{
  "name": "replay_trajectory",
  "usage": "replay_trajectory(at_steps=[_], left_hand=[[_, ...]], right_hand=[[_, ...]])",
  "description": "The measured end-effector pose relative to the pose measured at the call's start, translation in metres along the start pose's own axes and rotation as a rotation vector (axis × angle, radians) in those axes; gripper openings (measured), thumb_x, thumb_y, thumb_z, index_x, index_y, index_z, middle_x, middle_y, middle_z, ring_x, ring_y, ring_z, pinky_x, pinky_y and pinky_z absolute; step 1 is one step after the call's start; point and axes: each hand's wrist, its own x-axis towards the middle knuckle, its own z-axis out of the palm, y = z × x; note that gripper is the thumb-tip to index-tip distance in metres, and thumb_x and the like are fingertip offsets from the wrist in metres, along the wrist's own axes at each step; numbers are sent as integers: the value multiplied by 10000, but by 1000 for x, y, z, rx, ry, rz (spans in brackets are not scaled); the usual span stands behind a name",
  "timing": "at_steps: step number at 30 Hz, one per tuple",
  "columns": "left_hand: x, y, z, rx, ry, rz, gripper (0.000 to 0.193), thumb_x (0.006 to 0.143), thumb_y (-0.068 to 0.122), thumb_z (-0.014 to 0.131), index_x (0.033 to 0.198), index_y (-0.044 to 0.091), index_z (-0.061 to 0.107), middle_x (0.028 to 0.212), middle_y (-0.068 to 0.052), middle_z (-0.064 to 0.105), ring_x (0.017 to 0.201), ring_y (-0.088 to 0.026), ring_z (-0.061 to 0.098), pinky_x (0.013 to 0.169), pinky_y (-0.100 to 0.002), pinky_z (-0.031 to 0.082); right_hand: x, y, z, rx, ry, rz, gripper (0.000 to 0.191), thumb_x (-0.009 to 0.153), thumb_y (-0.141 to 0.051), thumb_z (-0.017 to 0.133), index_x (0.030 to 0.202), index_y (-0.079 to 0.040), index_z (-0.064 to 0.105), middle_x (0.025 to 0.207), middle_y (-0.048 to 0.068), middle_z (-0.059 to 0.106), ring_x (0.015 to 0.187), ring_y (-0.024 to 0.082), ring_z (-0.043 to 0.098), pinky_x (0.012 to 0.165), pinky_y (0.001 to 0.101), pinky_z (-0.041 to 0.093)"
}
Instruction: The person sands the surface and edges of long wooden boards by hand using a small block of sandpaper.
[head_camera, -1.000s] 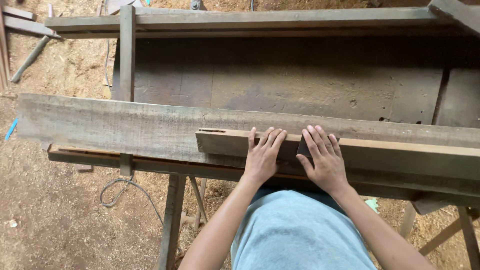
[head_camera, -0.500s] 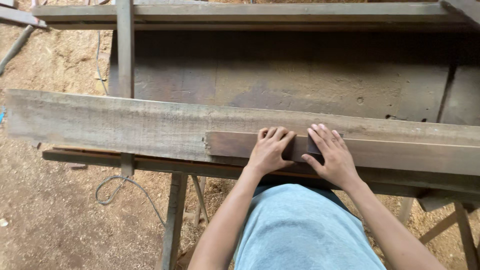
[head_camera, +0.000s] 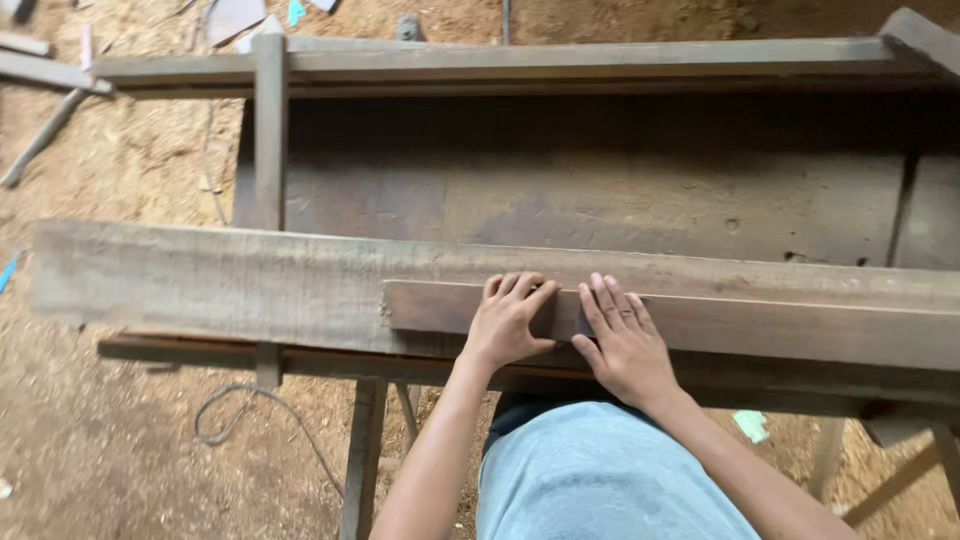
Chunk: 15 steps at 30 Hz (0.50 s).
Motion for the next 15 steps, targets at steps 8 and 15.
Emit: replay_trajectory(at_steps=[8, 15], left_hand=[[5, 13, 3, 44, -8, -27, 955, 561, 462, 926, 1377, 157, 535, 1324, -89, 541, 1316, -292, 433, 1147, -550, 208], [11, 26, 12, 69, -37, -75, 957, 557, 457, 919, 1408, 231, 543, 1318, -46, 550, 1309, -269, 454, 1154, -541, 205]], right_hand=[[-1, -7, 0, 1, 17, 114, 626, 1034, -396, 425, 1562, -72, 327, 1639, 131, 322, 1538, 260, 253, 1241, 440, 200], [-7, 17, -2, -19, 70, 208, 768, 1047, -539, 292, 1594, -14, 168, 1685, 160, 109, 1554, 268, 83, 1260, 454, 69]])
